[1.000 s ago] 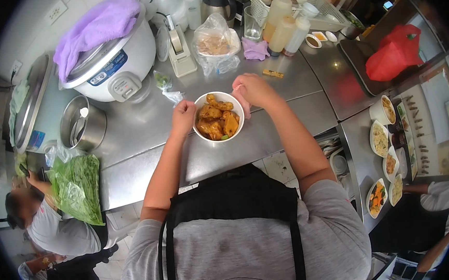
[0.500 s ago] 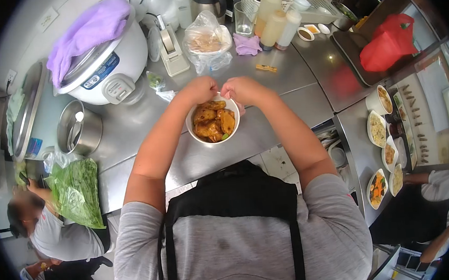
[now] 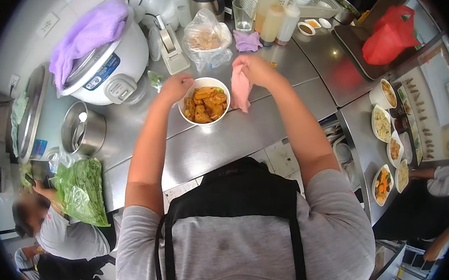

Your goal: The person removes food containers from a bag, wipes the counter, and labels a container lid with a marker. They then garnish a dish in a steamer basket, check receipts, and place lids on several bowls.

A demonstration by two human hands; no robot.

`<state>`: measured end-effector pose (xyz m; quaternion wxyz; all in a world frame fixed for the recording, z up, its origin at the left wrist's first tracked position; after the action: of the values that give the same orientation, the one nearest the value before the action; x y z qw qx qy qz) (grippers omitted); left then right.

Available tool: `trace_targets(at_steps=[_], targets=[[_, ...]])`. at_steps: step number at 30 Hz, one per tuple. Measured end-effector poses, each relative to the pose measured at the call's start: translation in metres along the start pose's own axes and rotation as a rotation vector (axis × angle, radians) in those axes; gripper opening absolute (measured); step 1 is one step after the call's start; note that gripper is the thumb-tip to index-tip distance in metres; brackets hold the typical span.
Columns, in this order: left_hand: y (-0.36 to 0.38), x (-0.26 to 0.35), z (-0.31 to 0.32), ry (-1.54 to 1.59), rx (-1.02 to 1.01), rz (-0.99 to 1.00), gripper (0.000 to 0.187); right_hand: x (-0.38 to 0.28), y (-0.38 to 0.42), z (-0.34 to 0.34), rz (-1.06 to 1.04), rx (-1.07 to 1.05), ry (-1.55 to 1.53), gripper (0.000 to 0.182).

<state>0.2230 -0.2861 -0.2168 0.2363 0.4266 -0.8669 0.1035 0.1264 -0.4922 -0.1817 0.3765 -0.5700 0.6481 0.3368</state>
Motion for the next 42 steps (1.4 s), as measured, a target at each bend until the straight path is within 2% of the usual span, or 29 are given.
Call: trace_targets(at_steps=[2,5,8,11,13,14,15,16,18,19,22,25,27,29,32,35,36,39,40,42], targets=[[-0.011,0.002,0.01,0.048,-0.017,0.05,0.04,-0.009,-0.01,-0.011,-0.096,0.134,0.162,0.02],[0.012,-0.012,0.013,0.146,-0.255,-0.248,0.055,0.009,-0.001,-0.029,-0.163,0.333,0.208,0.024],[0.043,-0.057,0.062,0.694,-0.714,-0.505,0.071,0.058,0.019,-0.044,-0.122,0.619,0.385,0.021],[0.062,-0.058,0.073,0.624,-0.768,-0.551,0.071,0.056,0.038,-0.027,-0.08,0.52,0.331,0.018],[0.061,-0.064,0.077,0.526,-0.794,-0.534,0.071,0.037,0.037,0.025,-0.348,0.285,0.471,0.015],[0.064,-0.059,0.075,0.453,-0.801,-0.494,0.07,0.035,0.03,0.048,-0.346,0.17,0.575,0.017],[0.057,-0.045,0.074,0.378,-0.8,-0.426,0.07,0.033,0.017,0.06,-0.34,0.074,0.698,0.019],[0.053,-0.038,0.071,0.367,-0.79,-0.408,0.067,0.041,0.007,0.06,-0.19,0.156,0.771,0.021],[0.058,-0.027,0.065,0.411,-0.747,-0.398,0.06,0.061,-0.001,0.061,-0.056,0.157,0.831,0.022],[0.061,-0.022,0.06,0.47,-0.715,-0.418,0.055,0.065,-0.004,0.062,-0.079,0.061,0.821,0.022],[0.059,-0.022,0.069,0.694,-0.692,-0.411,0.052,0.058,-0.001,0.035,-0.026,0.105,0.444,0.016],[0.063,-0.012,0.071,0.852,-0.662,-0.436,0.05,0.047,0.006,0.005,0.161,0.178,-0.314,0.009],[0.062,-0.001,0.066,0.92,-0.627,-0.407,0.052,0.053,-0.004,-0.002,0.149,0.268,-0.321,0.01],[0.057,-0.001,0.067,0.841,-0.637,-0.365,0.049,0.038,-0.014,-0.001,-0.052,0.222,-0.359,0.012],[0.058,0.011,0.057,0.768,-0.609,-0.376,0.049,-0.011,-0.01,0.011,-0.129,0.169,-0.243,0.012],[0.058,0.019,0.054,0.766,-0.587,-0.369,0.048,-0.033,-0.014,0.033,-0.162,0.104,-0.154,0.014],[0.059,0.02,0.054,0.767,-0.591,-0.373,0.048,-0.044,-0.013,0.043,-0.174,0.017,-0.138,0.014],[0.058,0.021,0.059,0.791,-0.624,-0.375,0.046,-0.067,-0.002,0.078,-0.499,-0.18,0.057,0.011],[0.059,0.021,0.059,0.784,-0.62,-0.364,0.046,-0.074,0.005,0.085,-0.541,-0.189,0.282,0.009],[0.06,0.023,0.059,0.77,-0.617,-0.345,0.046,-0.066,-0.004,0.085,-0.492,-0.173,0.334,0.008]])
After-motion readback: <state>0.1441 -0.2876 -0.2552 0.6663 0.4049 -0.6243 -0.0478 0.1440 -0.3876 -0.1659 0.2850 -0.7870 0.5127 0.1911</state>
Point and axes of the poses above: each hand's wrist, its own y-axis away from the middle knuckle, its own z-axis out of the palm, x = y × z, the point moved 7 cm from there along -y, towards the middle knuckle, and after that the axes turned 10 degrees about -y, right-handed, at the moved point
